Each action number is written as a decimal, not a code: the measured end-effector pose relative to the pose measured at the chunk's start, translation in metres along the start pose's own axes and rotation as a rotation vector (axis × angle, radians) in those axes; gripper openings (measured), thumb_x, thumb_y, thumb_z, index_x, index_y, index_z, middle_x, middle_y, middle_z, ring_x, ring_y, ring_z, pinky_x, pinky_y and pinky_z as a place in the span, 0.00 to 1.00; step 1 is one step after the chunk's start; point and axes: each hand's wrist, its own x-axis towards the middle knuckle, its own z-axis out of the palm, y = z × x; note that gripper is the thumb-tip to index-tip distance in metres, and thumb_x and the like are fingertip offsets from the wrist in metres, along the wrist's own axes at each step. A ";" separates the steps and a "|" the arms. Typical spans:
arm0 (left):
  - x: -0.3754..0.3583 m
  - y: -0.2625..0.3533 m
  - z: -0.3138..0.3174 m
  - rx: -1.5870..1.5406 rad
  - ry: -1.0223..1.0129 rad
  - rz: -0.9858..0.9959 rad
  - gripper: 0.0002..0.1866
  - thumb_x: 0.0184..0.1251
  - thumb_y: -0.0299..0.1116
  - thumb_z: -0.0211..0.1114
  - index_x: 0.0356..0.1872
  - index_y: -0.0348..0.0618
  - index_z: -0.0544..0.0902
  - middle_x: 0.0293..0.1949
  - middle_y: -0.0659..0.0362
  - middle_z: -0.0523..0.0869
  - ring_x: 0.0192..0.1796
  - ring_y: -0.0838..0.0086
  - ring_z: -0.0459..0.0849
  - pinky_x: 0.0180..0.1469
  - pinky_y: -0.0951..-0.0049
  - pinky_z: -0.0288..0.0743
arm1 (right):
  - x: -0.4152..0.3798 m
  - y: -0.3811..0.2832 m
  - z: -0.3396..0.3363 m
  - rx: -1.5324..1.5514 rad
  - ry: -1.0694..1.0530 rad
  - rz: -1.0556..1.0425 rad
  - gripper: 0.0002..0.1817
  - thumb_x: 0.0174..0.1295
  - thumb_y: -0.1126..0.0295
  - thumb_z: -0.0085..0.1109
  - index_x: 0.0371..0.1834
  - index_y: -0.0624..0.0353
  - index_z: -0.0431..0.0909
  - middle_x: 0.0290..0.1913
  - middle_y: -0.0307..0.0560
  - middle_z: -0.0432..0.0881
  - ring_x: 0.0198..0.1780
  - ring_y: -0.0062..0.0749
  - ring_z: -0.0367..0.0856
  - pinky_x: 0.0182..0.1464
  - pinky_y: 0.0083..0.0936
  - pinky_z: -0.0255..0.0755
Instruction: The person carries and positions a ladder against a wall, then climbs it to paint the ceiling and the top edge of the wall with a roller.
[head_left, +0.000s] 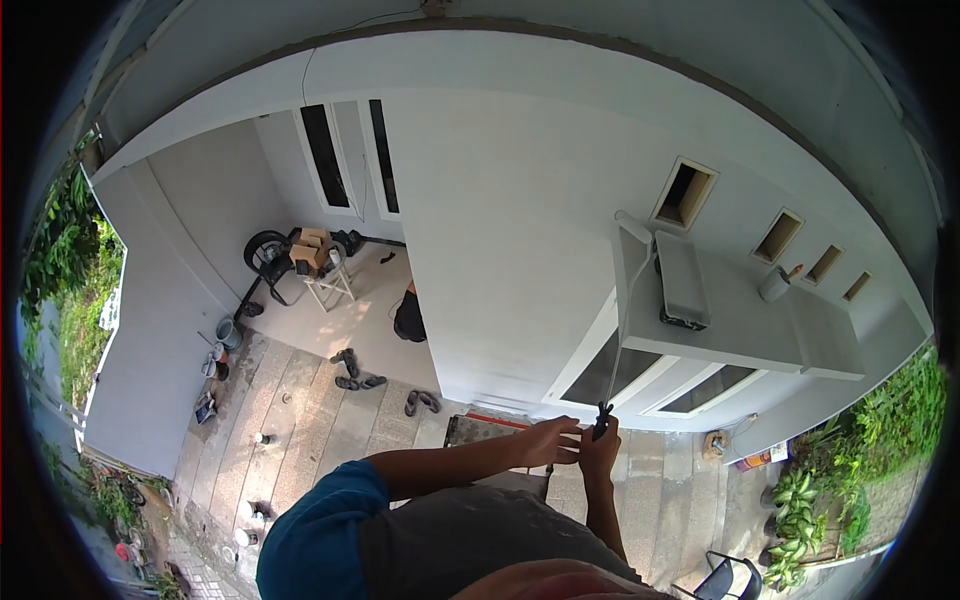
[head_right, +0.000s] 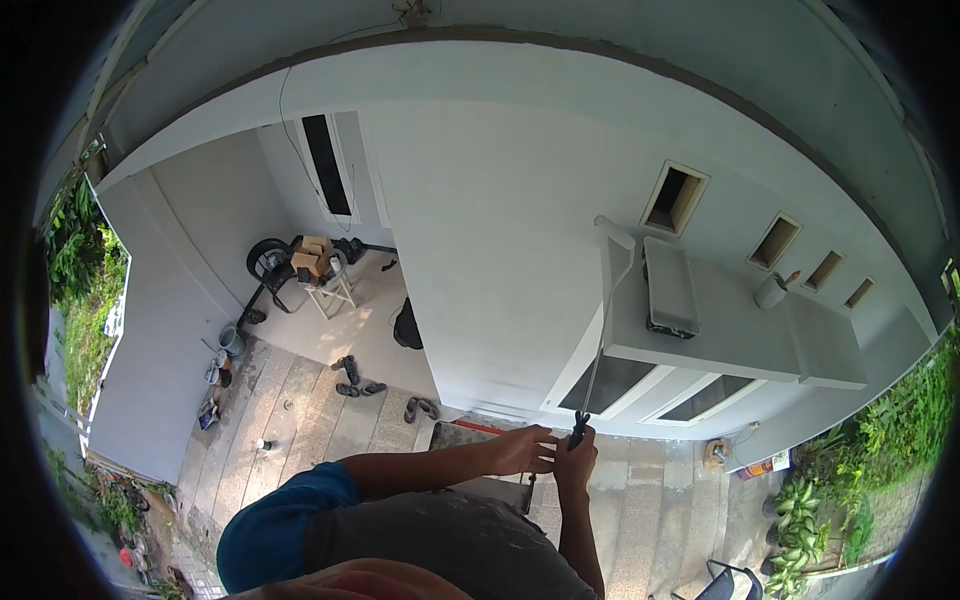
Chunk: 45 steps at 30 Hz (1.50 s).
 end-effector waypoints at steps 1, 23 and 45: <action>-0.004 0.007 -0.003 -0.040 0.047 -0.022 0.28 0.76 0.49 0.52 0.67 0.40 0.67 0.65 0.52 0.72 0.71 0.61 0.68 0.70 0.54 0.66 | 0.000 0.001 0.002 0.002 -0.005 -0.005 0.15 0.60 0.71 0.58 0.48 0.63 0.71 0.28 0.58 0.82 0.30 0.54 0.84 0.33 0.46 0.73; -0.218 0.106 0.211 0.977 -0.479 1.699 0.16 0.77 0.46 0.55 0.49 0.46 0.81 0.38 0.54 0.81 0.41 0.68 0.79 0.41 0.62 0.79 | 0.001 0.033 -0.012 -0.098 -0.096 -0.022 0.17 0.65 0.67 0.58 0.55 0.62 0.70 0.32 0.61 0.83 0.33 0.59 0.83 0.37 0.49 0.73; -0.260 0.079 0.250 0.738 -0.490 1.442 0.11 0.73 0.42 0.59 0.45 0.48 0.76 0.44 0.56 0.75 0.48 0.72 0.77 0.47 0.57 0.76 | -0.005 0.013 -0.019 -0.073 -0.081 0.031 0.16 0.65 0.70 0.58 0.54 0.64 0.70 0.30 0.57 0.82 0.32 0.52 0.83 0.37 0.43 0.74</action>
